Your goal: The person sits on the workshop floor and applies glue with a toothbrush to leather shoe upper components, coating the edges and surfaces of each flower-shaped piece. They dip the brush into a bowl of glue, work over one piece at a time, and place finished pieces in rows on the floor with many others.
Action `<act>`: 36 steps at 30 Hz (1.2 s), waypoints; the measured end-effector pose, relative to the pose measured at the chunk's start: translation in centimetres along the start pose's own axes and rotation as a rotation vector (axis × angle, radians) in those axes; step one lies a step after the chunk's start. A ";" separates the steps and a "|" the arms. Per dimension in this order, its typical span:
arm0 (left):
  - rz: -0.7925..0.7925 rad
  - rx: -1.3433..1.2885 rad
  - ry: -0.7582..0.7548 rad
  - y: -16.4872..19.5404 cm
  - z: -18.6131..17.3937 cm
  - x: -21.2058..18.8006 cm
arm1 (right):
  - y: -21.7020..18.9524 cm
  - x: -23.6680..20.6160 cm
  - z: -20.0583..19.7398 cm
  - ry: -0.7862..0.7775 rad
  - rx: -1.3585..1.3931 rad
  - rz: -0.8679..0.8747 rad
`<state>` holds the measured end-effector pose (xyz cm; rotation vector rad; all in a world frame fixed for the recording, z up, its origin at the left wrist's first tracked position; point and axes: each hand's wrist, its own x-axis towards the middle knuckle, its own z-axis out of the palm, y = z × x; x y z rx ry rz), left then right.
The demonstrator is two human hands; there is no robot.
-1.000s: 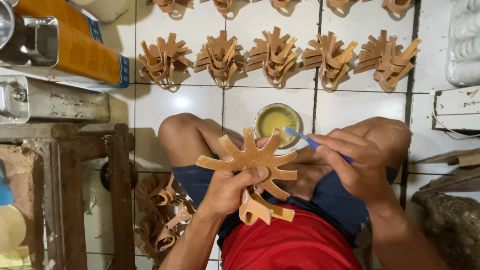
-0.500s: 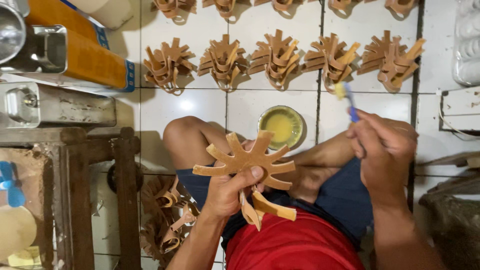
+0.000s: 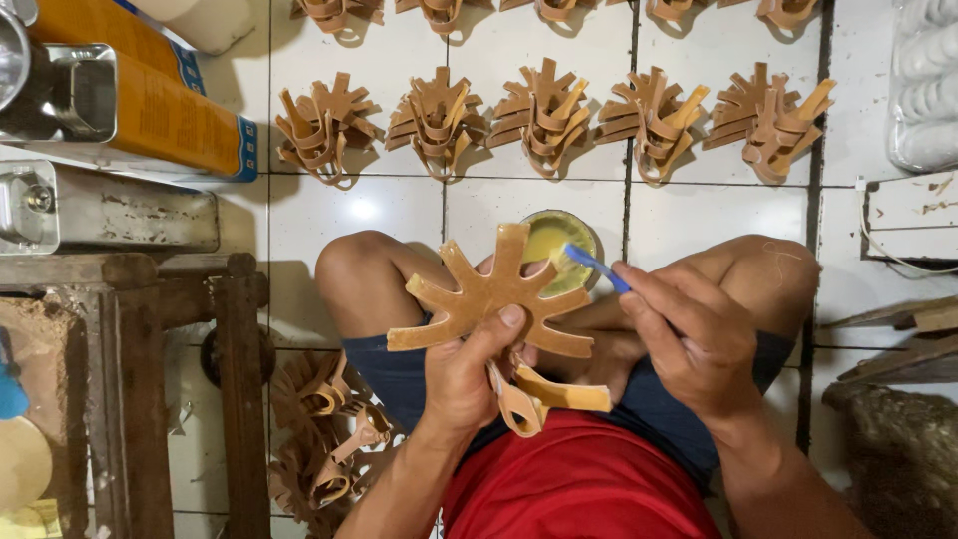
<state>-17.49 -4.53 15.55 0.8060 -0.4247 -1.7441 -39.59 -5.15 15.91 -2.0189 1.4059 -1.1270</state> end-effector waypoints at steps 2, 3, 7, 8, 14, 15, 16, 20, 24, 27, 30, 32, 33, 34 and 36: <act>-0.020 -0.058 0.024 -0.2 -0.4 0.1 | 0.9 0.2 0.1 0.018 -0.106 -0.044; -0.028 -0.073 0.020 -0.2 -0.6 0.1 | 1.5 0.2 0.0 0.020 -0.171 -0.025; -0.016 -0.154 -0.008 -0.4 -1.2 0.1 | 2.7 -0.3 -1.3 0.232 0.115 0.082; -0.015 -0.182 -0.018 -0.4 -1.3 0.1 | 2.7 -0.5 -1.5 0.296 0.275 0.120; -0.034 -0.209 0.015 -0.2 -1.0 0.5 | 2.0 -1.6 -2.5 0.446 0.475 0.249; -0.009 -0.164 0.010 -0.2 -0.8 0.6 | 1.9 -1.8 -2.1 0.332 0.422 0.191; 0.016 -0.118 0.005 -0.2 -0.6 0.7 | 1.8 -1.8 -1.8 0.219 0.369 0.133; 0.076 -0.003 0.031 -0.3 0.0 0.4 | 0.7 -2.5 0.1 0.024 0.477 0.261; 0.062 0.007 0.039 -0.2 0.4 0.1 | -0.7 -2.1 1.1 0.001 0.417 0.359; 0.092 0.036 0.025 -0.2 0.5 0.3 | -1.1 -1.4 1.1 0.012 0.047 0.192; 0.078 0.026 0.043 -0.2 0.3 0.4 | -0.9 -1.0 0.5 0.000 -0.032 0.126; 0.072 -0.017 0.035 -0.2 0.1 0.4 | -0.6 -1.1 0.3 0.050 0.074 0.170; 0.061 -0.011 0.039 -0.2 0.0 0.5 | -0.4 -1.2 0.3 0.076 0.128 0.184; 0.052 -0.003 0.050 -0.2 -0.1 0.4 | -0.3 -1.3 0.3 0.046 0.131 0.160; 0.045 -0.016 0.045 -0.2 -0.3 0.3 | 0.0 -1.8 0.1 -0.017 0.135 0.124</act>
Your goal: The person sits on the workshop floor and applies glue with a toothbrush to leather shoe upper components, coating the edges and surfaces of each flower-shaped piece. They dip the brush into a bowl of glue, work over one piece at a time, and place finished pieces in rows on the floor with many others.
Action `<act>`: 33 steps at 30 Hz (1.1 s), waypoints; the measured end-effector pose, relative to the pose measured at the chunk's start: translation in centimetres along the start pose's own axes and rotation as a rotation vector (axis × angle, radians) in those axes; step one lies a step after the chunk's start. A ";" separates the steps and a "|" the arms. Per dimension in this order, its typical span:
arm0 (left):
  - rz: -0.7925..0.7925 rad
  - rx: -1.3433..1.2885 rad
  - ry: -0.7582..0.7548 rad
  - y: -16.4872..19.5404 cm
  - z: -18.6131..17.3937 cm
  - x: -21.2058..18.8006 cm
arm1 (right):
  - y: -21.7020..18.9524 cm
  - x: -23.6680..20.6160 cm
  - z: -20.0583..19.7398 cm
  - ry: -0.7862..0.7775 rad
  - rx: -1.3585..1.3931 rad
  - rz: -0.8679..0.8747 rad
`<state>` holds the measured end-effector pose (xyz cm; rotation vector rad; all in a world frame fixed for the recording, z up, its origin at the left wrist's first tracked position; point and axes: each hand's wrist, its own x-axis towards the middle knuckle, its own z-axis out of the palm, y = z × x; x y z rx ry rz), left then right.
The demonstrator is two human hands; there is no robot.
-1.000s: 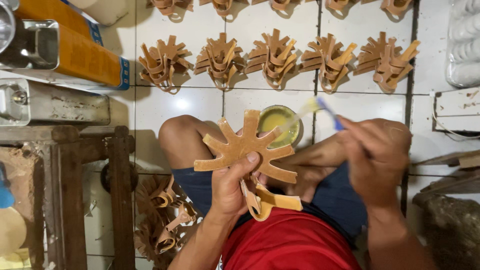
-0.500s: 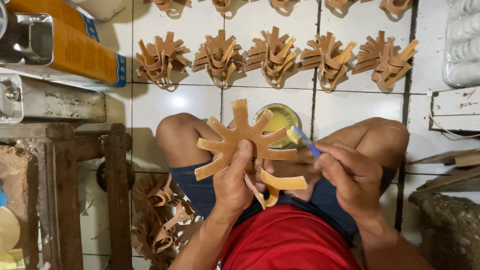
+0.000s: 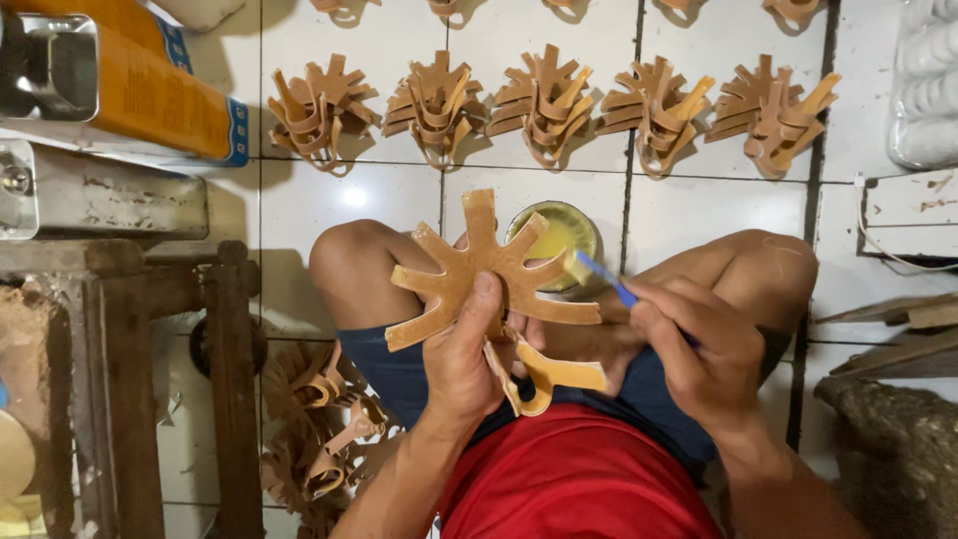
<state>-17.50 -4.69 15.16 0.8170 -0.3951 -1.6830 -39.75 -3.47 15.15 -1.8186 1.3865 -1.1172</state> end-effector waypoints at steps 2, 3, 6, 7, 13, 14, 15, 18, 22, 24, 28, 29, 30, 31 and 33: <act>0.007 -0.049 -0.055 0.1 0.0 0.0 | 1.0 0.2 0.1 0.014 0.033 0.026; 0.008 -0.064 -0.055 0.1 0.1 0.0 | 1.5 0.2 0.2 0.018 0.053 0.036; 0.008 -0.095 -0.028 0.8 0.4 0.0 | 2.6 0.0 -0.2 0.151 0.125 0.017; 0.004 -0.099 -0.016 1.2 0.4 0.1 | 2.7 -0.2 -0.4 0.230 0.185 0.081; -0.155 -0.087 0.123 1.7 0.1 1.4 | 1.9 -0.5 -0.7 0.286 0.272 0.079; -0.158 -0.098 0.111 1.4 0.0 1.3 | 1.6 -0.1 -0.3 0.221 0.198 -0.003; -0.129 -0.093 0.103 1.1 -0.1 1.1 | 1.2 0.0 0.0 0.159 0.122 -0.084; -0.065 -0.076 0.076 0.0 -0.2 0.8 | -0.3 -0.1 0.9 0.045 0.071 -0.023; -0.058 -0.066 0.072 -0.5 -0.2 0.5 | -0.7 0.3 2.1 0.038 -0.031 0.019; -0.074 -0.080 0.077 -0.5 -0.1 0.6 | -0.6 0.3 2.4 0.057 -0.077 0.096; -0.082 -0.099 0.103 -0.4 0.0 0.7 | -0.2 0.0 2.3 0.127 0.042 0.043; -0.083 -0.104 0.110 -0.3 0.0 0.7 | 0.0 0.1 2.3 0.106 0.055 -0.042; -0.101 -0.109 0.109 -0.3 -0.1 0.6 | 0.1 0.1 2.2 0.085 0.070 -0.128; -0.120 -0.115 0.104 -0.2 -0.1 0.6 | 0.1 0.1 2.2 0.074 0.011 -0.033; -0.147 -0.130 0.083 -0.2 -0.2 0.6 | 0.1 0.0 2.2 0.057 -0.115 0.164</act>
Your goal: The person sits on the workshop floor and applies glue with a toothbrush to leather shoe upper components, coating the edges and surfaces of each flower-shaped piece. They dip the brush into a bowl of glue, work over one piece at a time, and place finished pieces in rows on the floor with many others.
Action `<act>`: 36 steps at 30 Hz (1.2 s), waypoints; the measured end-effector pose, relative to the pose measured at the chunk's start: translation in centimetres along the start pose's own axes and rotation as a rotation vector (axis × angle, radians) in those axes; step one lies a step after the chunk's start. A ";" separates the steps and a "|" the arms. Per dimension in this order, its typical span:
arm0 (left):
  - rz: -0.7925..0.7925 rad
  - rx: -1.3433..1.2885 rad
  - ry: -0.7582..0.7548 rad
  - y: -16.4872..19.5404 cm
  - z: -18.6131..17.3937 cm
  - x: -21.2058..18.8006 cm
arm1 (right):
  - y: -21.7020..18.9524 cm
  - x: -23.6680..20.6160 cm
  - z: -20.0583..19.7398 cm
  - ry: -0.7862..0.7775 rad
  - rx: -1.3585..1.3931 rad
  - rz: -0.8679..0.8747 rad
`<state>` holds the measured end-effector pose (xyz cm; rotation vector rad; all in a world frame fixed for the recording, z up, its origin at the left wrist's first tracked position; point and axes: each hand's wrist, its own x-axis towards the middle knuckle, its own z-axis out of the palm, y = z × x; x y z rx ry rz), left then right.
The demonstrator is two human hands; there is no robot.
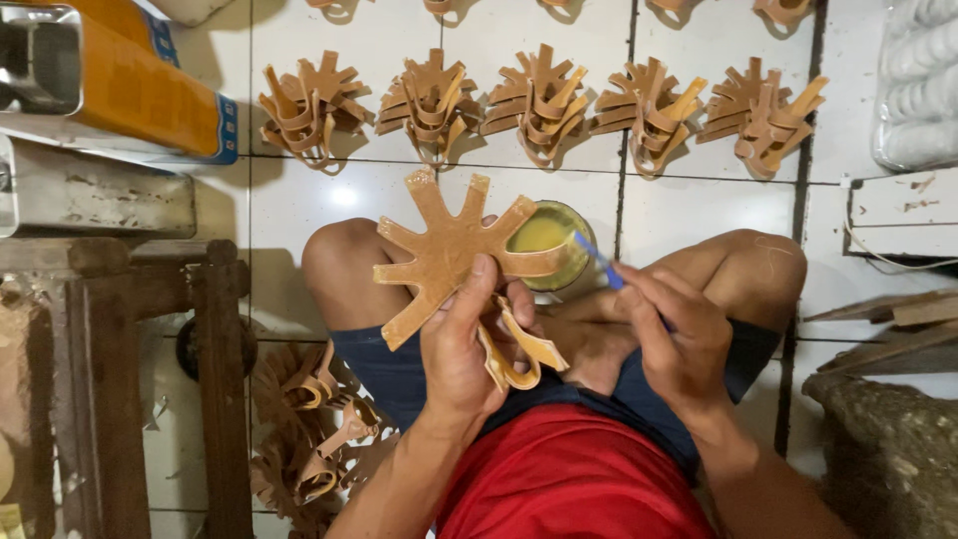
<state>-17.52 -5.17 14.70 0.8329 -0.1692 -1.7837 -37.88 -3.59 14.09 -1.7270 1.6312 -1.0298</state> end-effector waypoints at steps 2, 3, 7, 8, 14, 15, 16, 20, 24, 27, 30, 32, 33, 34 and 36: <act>0.012 -0.010 -0.014 0.0 -0.1 0.0 | -0.2 0.0 -0.2 0.066 0.157 -0.049; -0.003 -0.014 -0.010 0.0 -0.2 0.0 | -0.3 0.0 -0.2 0.095 0.239 -0.070; -0.023 -0.028 -0.048 -0.2 -0.7 -0.1 | 0.4 0.8 -0.2 0.003 0.002 -0.141; -0.013 -0.030 -0.063 -0.2 -1.0 -0.1 | 1.1 1.3 0.1 -0.028 -0.058 -0.067; -0.195 -0.283 -0.076 -0.7 -3.7 0.0 | 8.3 4.1 4.5 -0.290 -0.286 -0.028; -0.189 -0.279 -0.068 -0.9 -4.1 0.2 | 9.6 4.6 5.5 -0.354 -0.394 -0.072; -0.183 -0.273 -0.057 -1.0 -4.5 0.2 | 10.7 5.1 6.7 -0.423 -0.451 -0.086; -0.073 -0.384 -0.067 -0.2 -6.2 -0.1 | 13.9 4.5 7.9 -0.566 -0.637 -0.133; -0.027 -0.300 -0.030 1.3 -7.2 0.2 | 14.9 4.0 5.1 -0.502 -0.650 -0.073; -0.077 -0.206 -0.073 1.0 -6.5 1.0 | 14.6 4.2 0.1 -0.355 -0.689 -0.347; 0.005 -0.093 -0.055 0.6 -4.8 1.5 | 12.9 4.4 -4.6 -0.103 -0.787 -0.478; 0.083 -0.093 -0.089 0.1 -3.2 2.1 | 10.9 2.9 -4.9 0.023 -0.368 -0.177; 0.073 -0.043 -0.014 -0.3 -2.2 2.4 | 9.5 1.4 -5.0 0.095 -0.174 -0.011; 0.062 0.007 0.051 -0.6 -1.2 2.8 | 8.3 0.3 -4.7 0.119 -0.149 -0.003; 0.109 0.108 0.092 -1.0 0.4 2.9 | 6.1 -0.8 -3.5 0.155 -0.084 0.004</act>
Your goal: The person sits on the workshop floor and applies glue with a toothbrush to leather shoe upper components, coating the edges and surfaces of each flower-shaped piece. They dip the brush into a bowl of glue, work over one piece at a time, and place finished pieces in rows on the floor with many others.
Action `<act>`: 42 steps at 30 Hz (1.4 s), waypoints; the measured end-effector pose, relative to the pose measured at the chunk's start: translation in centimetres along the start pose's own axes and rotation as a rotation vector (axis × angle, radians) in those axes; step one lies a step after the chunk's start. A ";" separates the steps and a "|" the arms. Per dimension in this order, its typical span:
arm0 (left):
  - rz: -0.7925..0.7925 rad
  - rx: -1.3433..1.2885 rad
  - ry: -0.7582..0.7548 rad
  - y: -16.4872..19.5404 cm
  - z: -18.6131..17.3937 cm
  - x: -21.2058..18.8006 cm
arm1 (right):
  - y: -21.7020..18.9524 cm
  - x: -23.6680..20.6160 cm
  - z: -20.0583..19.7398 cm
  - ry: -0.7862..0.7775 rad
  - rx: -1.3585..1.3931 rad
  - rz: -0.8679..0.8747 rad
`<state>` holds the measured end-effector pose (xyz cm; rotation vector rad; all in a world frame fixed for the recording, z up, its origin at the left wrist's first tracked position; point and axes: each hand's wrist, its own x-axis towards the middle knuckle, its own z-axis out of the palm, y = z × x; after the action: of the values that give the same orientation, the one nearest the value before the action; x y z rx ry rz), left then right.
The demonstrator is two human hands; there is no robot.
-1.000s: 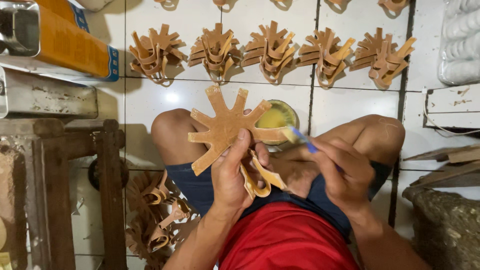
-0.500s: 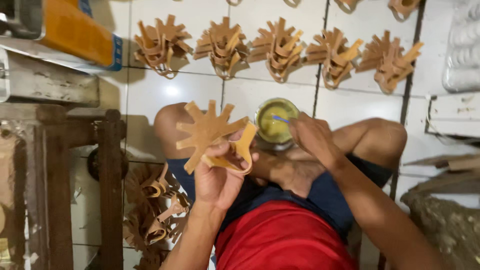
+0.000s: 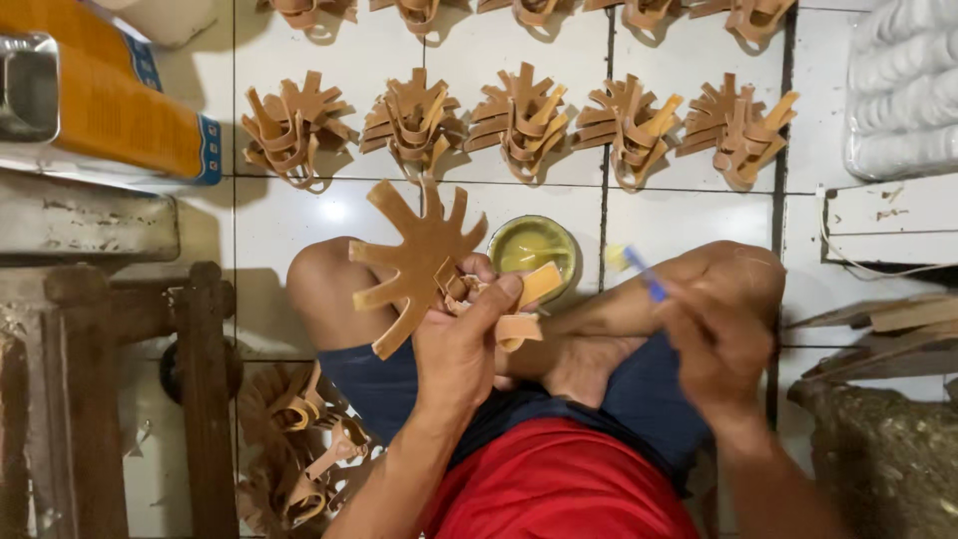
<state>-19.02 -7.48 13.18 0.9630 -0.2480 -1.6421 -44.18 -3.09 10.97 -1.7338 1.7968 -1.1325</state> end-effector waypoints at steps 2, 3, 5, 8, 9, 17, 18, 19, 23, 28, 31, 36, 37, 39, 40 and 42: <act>0.109 0.088 -0.041 0.1 1.1 -0.6 | -2.0 -0.3 0.7 -0.043 0.162 -0.070; 0.113 0.132 -0.040 0.2 1.4 -0.9 | -2.9 -0.1 1.0 -0.066 0.244 -0.109; 0.131 0.220 -0.021 0.7 1.7 -1.5 | -4.3 0.7 1.7 -0.109 0.147 -0.103; 0.203 0.266 -0.042 1.1 1.8 -1.9 | -5.3 1.8 2.0 -0.127 0.033 -0.032; 0.183 0.257 -0.023 1.2 1.8 -1.9 | -5.4 1.8 1.9 -0.127 0.004 0.001; 0.143 0.292 -0.025 0.5 1.9 -1.8 | -3.0 1.5 2.4 -0.085 -0.032 -0.085; 0.171 0.296 -0.035 0.5 1.8 -1.7 | -2.4 1.9 2.7 -0.059 -0.064 -0.082; 0.195 0.299 -0.043 0.4 1.7 -1.5 | -1.7 2.4 2.8 0.041 0.261 0.123; 0.136 0.172 -0.006 -0.4 1.1 -0.4 | 0.4 2.5 1.0 0.378 0.716 0.274; 0.228 0.106 -0.001 -2.5 0.8 1.7 | 1.0 0.7 0.8 0.245 0.807 0.143; 0.117 -0.014 -0.037 -4.0 1.7 3.1 | 0.1 -0.7 2.1 0.182 0.754 0.344; -0.182 -0.020 -0.070 -6.5 6.0 4.2 | 0.8 0.0 2.1 -0.179 0.174 -0.182; -0.198 0.002 -0.093 -6.7 6.9 4.3 | 1.3 0.4 1.7 -0.158 0.156 -0.198; -0.214 0.010 -0.223 -7.0 8.5 5.0 | 2.8 1.9 0.9 -0.108 0.050 -0.323; -0.221 -0.004 -0.327 -7.2 9.2 5.3 | 3.8 2.8 0.4 -0.081 -0.040 -0.424; -0.196 0.014 -0.447 -7.8 10.2 6.2 | 5.6 4.5 -0.7 -0.008 -0.167 -0.386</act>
<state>-31.73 -13.80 12.04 0.6334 -0.4783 -2.0308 -49.01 -7.69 8.20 -2.2515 1.6340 -1.1398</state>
